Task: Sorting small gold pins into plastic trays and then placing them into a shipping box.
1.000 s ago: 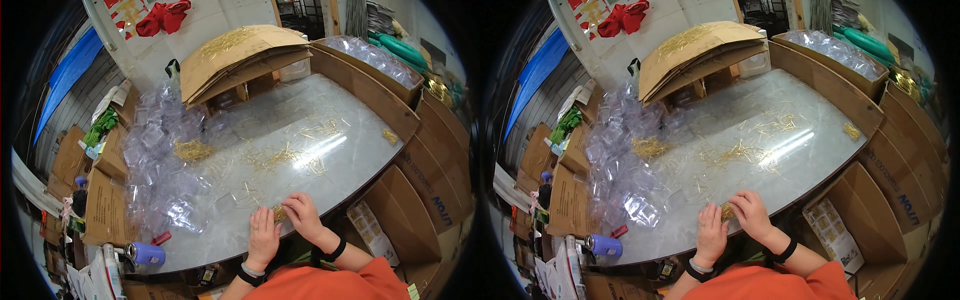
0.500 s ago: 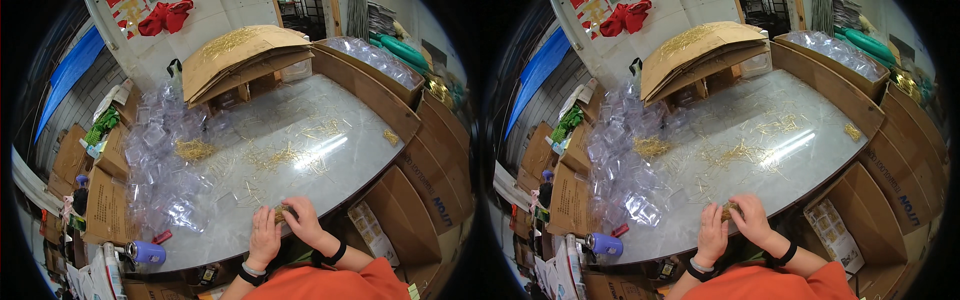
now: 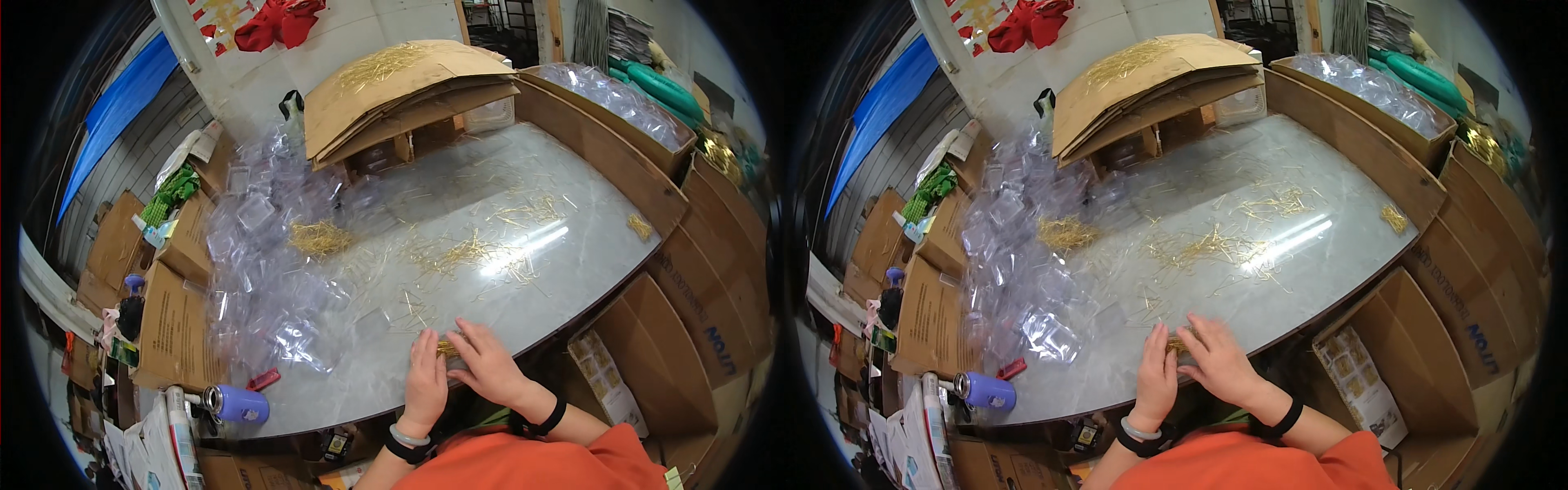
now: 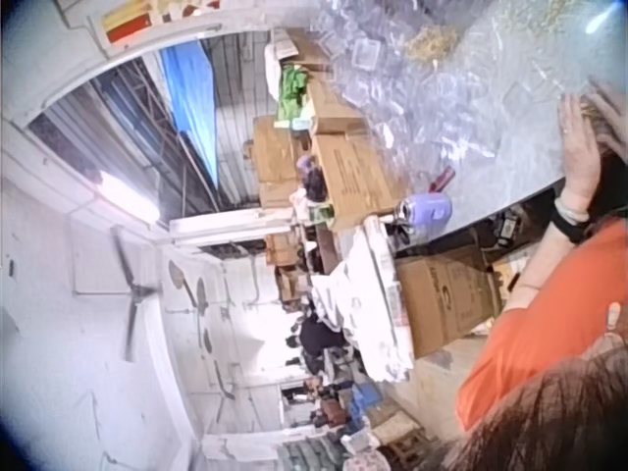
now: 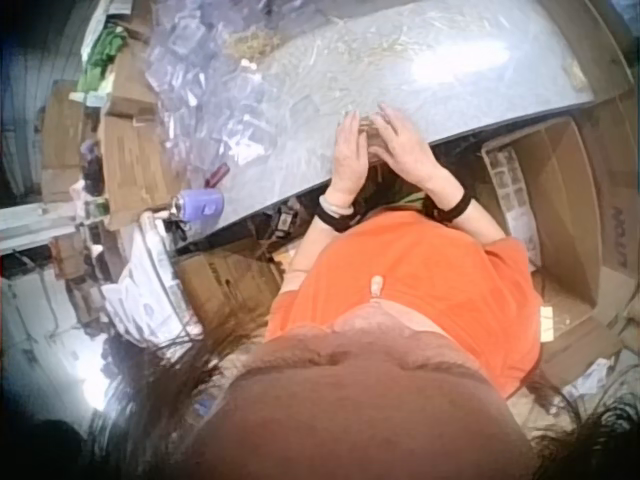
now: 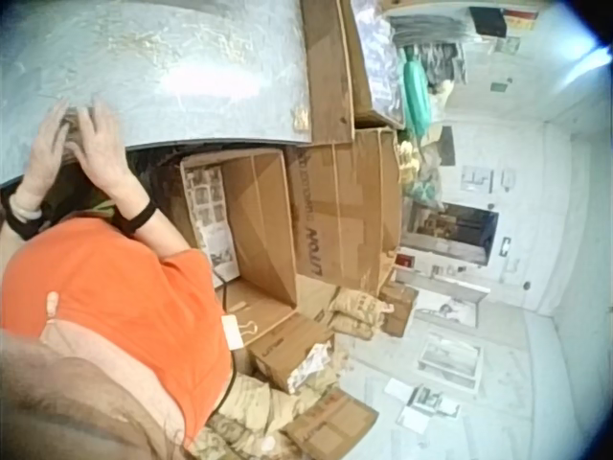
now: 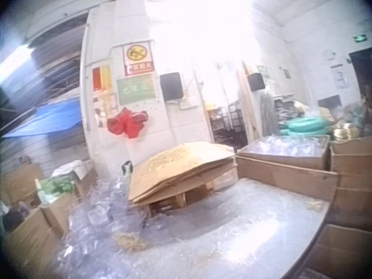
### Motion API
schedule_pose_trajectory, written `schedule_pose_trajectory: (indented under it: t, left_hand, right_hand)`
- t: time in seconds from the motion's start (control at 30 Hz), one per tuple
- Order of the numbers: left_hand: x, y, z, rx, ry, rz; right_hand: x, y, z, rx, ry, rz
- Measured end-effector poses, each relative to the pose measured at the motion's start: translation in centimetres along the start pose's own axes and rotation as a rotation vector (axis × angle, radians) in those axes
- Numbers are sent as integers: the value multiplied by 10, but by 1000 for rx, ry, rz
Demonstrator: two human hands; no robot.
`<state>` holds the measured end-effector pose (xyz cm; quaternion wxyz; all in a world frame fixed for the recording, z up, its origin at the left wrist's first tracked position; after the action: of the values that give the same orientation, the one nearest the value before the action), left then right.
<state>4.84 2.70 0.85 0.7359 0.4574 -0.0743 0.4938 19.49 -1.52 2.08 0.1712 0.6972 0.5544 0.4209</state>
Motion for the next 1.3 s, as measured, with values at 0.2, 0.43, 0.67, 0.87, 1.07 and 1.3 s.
schedule_pose_trajectory:
  t: [0.2,0.43,0.67,0.87,1.07,1.3]
  left_hand:
    - [-1,4,-4,-146,142,13]
    - [-17,4,-16,-814,269,268]
    - [-28,6,-20,-770,310,406]
    - [-10,13,-5,-110,74,60]
    - [-5,0,6,106,-58,-86]
    - [-8,-7,12,303,-142,-140]
  right_hand:
    - [3,-20,-14,-168,-41,86]
    - [6,-18,-12,-126,-13,67]
    - [-6,4,-23,-168,20,77]
    - [-6,-3,-10,-252,5,-63]
    - [-5,9,5,137,-100,-104]
    - [-8,3,10,-334,-17,-137]
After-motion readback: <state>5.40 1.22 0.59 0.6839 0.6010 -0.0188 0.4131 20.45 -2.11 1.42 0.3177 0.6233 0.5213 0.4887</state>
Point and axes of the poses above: each hand's wrist, its own x-axis towards the middle knuckle, its own y-axis out of the back of the hand, z = x × y, the point moved 4 cm from there along x, towards the middle knuckle, and after that the axes turned 10 degrees about -y, right-handed, at the moved point
